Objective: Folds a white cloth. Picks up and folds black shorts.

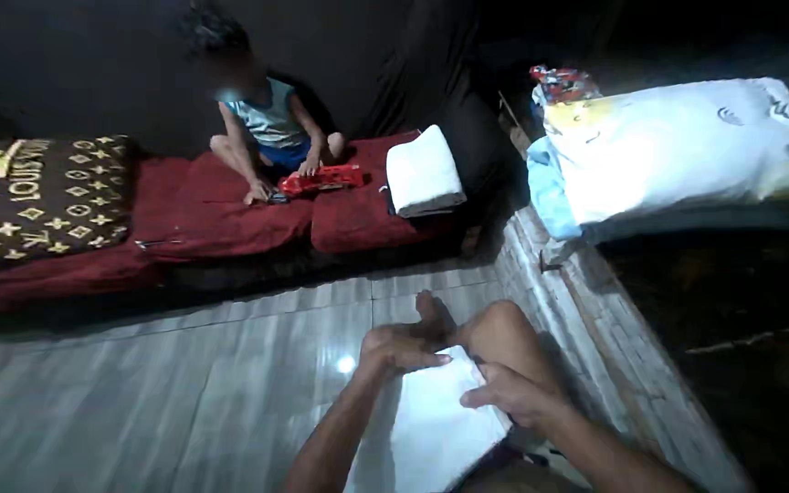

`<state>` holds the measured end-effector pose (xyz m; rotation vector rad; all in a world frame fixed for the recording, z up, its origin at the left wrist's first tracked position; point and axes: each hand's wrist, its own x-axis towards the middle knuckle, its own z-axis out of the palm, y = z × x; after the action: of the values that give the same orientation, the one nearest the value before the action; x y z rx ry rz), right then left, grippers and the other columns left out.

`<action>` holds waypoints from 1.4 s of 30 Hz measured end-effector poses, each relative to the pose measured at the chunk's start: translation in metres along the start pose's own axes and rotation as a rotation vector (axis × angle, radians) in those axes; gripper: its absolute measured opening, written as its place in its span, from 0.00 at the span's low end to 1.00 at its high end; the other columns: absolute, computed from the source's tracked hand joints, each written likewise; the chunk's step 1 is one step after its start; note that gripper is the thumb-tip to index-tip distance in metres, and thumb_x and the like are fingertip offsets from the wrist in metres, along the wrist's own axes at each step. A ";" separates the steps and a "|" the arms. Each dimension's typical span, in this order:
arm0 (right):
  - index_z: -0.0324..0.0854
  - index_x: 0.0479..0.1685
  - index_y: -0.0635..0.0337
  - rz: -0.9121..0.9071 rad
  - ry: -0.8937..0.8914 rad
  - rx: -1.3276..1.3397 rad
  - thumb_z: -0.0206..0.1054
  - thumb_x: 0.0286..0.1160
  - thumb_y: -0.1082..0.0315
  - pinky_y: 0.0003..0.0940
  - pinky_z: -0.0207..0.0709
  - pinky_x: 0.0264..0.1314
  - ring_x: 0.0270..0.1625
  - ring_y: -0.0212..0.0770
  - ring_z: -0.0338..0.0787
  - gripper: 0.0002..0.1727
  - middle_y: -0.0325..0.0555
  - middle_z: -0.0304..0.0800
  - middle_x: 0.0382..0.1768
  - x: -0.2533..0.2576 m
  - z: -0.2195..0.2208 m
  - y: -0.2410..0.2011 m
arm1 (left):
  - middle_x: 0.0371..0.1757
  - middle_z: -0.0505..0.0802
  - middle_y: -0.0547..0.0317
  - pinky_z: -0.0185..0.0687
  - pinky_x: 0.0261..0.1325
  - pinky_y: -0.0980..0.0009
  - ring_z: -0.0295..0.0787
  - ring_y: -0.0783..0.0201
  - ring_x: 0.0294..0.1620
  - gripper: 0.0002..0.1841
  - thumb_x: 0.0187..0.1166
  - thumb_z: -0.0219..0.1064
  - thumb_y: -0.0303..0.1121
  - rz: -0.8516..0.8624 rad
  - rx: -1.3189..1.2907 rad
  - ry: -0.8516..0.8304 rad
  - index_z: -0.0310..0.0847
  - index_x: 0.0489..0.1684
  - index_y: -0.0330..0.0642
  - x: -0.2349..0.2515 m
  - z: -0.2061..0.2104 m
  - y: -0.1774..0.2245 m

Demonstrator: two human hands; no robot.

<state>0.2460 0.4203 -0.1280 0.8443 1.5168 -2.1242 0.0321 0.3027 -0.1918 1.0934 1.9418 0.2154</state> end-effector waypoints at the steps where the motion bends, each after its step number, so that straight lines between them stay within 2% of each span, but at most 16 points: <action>1: 0.73 0.69 0.68 -0.038 -0.021 -0.053 0.71 0.71 0.77 0.37 0.88 0.56 0.48 0.36 0.92 0.25 0.48 0.91 0.49 0.000 -0.004 -0.015 | 0.67 0.91 0.52 0.71 0.79 0.45 0.84 0.54 0.72 0.27 0.78 0.69 0.55 0.053 -0.224 -0.017 0.87 0.68 0.47 -0.004 -0.003 0.000; 3: 0.75 0.66 0.68 -0.123 -0.080 -0.150 0.72 0.69 0.77 0.33 0.88 0.55 0.46 0.32 0.92 0.24 0.44 0.91 0.47 0.006 -0.015 -0.047 | 0.52 0.94 0.64 0.85 0.64 0.68 0.90 0.72 0.53 0.17 0.83 0.61 0.37 0.211 -0.758 -0.058 0.81 0.66 0.39 -0.005 -0.007 -0.005; 6: 0.78 0.61 0.68 -0.214 -0.097 -0.345 0.71 0.71 0.77 0.28 0.87 0.51 0.42 0.27 0.90 0.19 0.41 0.91 0.43 0.026 -0.029 -0.112 | 0.41 0.93 0.68 0.89 0.47 0.73 0.91 0.76 0.39 0.17 0.77 0.59 0.26 0.294 -1.127 0.066 0.75 0.64 0.40 -0.005 -0.051 -0.001; 10: 0.82 0.63 0.67 -0.413 0.120 -0.623 0.70 0.77 0.74 0.35 0.84 0.53 0.43 0.34 0.88 0.17 0.50 0.90 0.46 0.065 -0.057 -0.218 | 0.40 0.92 0.59 0.87 0.42 0.71 0.88 0.72 0.35 0.14 0.83 0.60 0.24 0.262 -0.924 0.379 0.77 0.65 0.36 0.017 -0.171 -0.006; 15: 0.83 0.65 0.67 -0.858 0.437 -0.921 0.69 0.75 0.76 0.43 0.83 0.63 0.54 0.42 0.91 0.19 0.56 0.91 0.55 0.090 -0.082 -0.357 | 0.54 0.89 0.57 0.86 0.57 0.70 0.88 0.73 0.49 0.20 0.81 0.66 0.27 0.435 -0.615 0.740 0.73 0.71 0.36 0.023 -0.334 0.038; 18: 0.87 0.61 0.61 -0.949 0.664 -1.057 0.67 0.75 0.74 0.52 0.79 0.68 0.61 0.49 0.91 0.16 0.56 0.93 0.56 0.121 -0.097 -0.407 | 0.59 0.88 0.52 0.84 0.62 0.70 0.87 0.72 0.55 0.23 0.78 0.69 0.24 0.449 -0.453 0.901 0.72 0.72 0.34 0.044 -0.393 0.055; 20: 0.88 0.61 0.60 -0.922 0.777 -1.158 0.64 0.77 0.74 0.59 0.76 0.72 0.67 0.55 0.88 0.16 0.58 0.90 0.61 0.150 -0.108 -0.417 | 0.62 0.88 0.45 0.83 0.67 0.62 0.88 0.62 0.60 0.25 0.75 0.71 0.24 0.369 -0.374 0.972 0.73 0.73 0.32 0.070 -0.406 0.054; 23: 0.87 0.64 0.60 -0.860 0.815 -1.209 0.63 0.77 0.78 0.63 0.74 0.75 0.72 0.64 0.83 0.19 0.64 0.87 0.64 0.209 -0.133 -0.385 | 0.63 0.87 0.31 0.75 0.72 0.41 0.85 0.39 0.66 0.23 0.77 0.71 0.27 0.199 -0.228 0.948 0.77 0.69 0.29 0.122 -0.381 0.030; 26: 0.81 0.73 0.58 -0.646 0.711 -1.129 0.64 0.77 0.79 0.66 0.72 0.76 0.74 0.67 0.80 0.24 0.65 0.83 0.69 0.252 -0.150 -0.303 | 0.62 0.87 0.28 0.76 0.69 0.33 0.84 0.31 0.66 0.20 0.77 0.70 0.26 0.115 -0.072 0.804 0.80 0.67 0.30 0.181 -0.301 -0.028; 30: 0.76 0.80 0.59 -0.252 0.432 -1.091 0.60 0.84 0.70 0.60 0.67 0.84 0.80 0.63 0.77 0.24 0.62 0.79 0.76 0.253 -0.149 -0.144 | 0.72 0.85 0.36 0.70 0.80 0.43 0.80 0.40 0.75 0.22 0.82 0.67 0.31 -0.003 -0.186 0.399 0.78 0.73 0.34 0.170 -0.135 -0.079; 33: 0.79 0.77 0.59 0.099 0.127 -1.221 0.63 0.83 0.64 0.69 0.71 0.77 0.75 0.67 0.81 0.24 0.64 0.84 0.70 0.201 -0.115 -0.056 | 0.63 0.91 0.41 0.76 0.73 0.39 0.86 0.41 0.68 0.18 0.83 0.66 0.40 -0.199 -0.167 0.106 0.85 0.66 0.41 0.102 -0.029 -0.077; 35: 0.84 0.69 0.56 0.147 0.030 -1.346 0.65 0.81 0.59 0.71 0.74 0.71 0.68 0.66 0.86 0.21 0.62 0.89 0.63 0.185 -0.096 -0.044 | 0.52 0.95 0.50 0.83 0.60 0.37 0.91 0.44 0.57 0.17 0.79 0.66 0.50 -0.265 -0.020 0.194 0.91 0.53 0.52 0.068 0.006 -0.060; 36: 0.82 0.73 0.49 0.171 0.052 -1.362 0.65 0.81 0.55 0.71 0.77 0.69 0.67 0.64 0.87 0.23 0.58 0.90 0.63 0.178 -0.088 -0.045 | 0.46 0.96 0.59 0.88 0.51 0.41 0.93 0.51 0.49 0.15 0.77 0.65 0.54 -0.272 0.002 0.329 0.91 0.49 0.61 0.054 0.022 -0.050; 38: 0.82 0.75 0.43 0.185 0.112 -1.374 0.64 0.80 0.52 0.72 0.77 0.67 0.66 0.63 0.88 0.24 0.56 0.91 0.63 0.172 -0.084 -0.041 | 0.44 0.95 0.73 0.92 0.48 0.55 0.92 0.67 0.46 0.11 0.80 0.65 0.54 -0.234 -0.156 0.578 0.92 0.44 0.66 0.025 0.042 -0.029; 40: 0.82 0.74 0.45 0.137 0.119 -1.408 0.66 0.80 0.52 0.73 0.77 0.66 0.66 0.65 0.88 0.25 0.57 0.91 0.63 0.178 -0.094 -0.027 | 0.64 0.91 0.70 0.80 0.71 0.58 0.82 0.67 0.70 0.12 0.84 0.62 0.41 -0.087 -0.033 0.564 0.89 0.57 0.56 -0.011 0.054 -0.008; 42: 0.83 0.74 0.48 0.048 0.136 -1.413 0.70 0.78 0.52 0.76 0.75 0.66 0.66 0.69 0.87 0.26 0.61 0.90 0.63 0.184 -0.106 -0.016 | 0.81 0.81 0.58 0.59 0.88 0.46 0.65 0.52 0.88 0.16 0.80 0.68 0.34 0.068 0.038 0.440 0.87 0.64 0.45 -0.041 0.072 -0.005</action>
<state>0.1261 0.5308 -0.2646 0.4179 2.3785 -0.5255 0.0932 0.2510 -0.2131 1.2131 2.3029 0.4923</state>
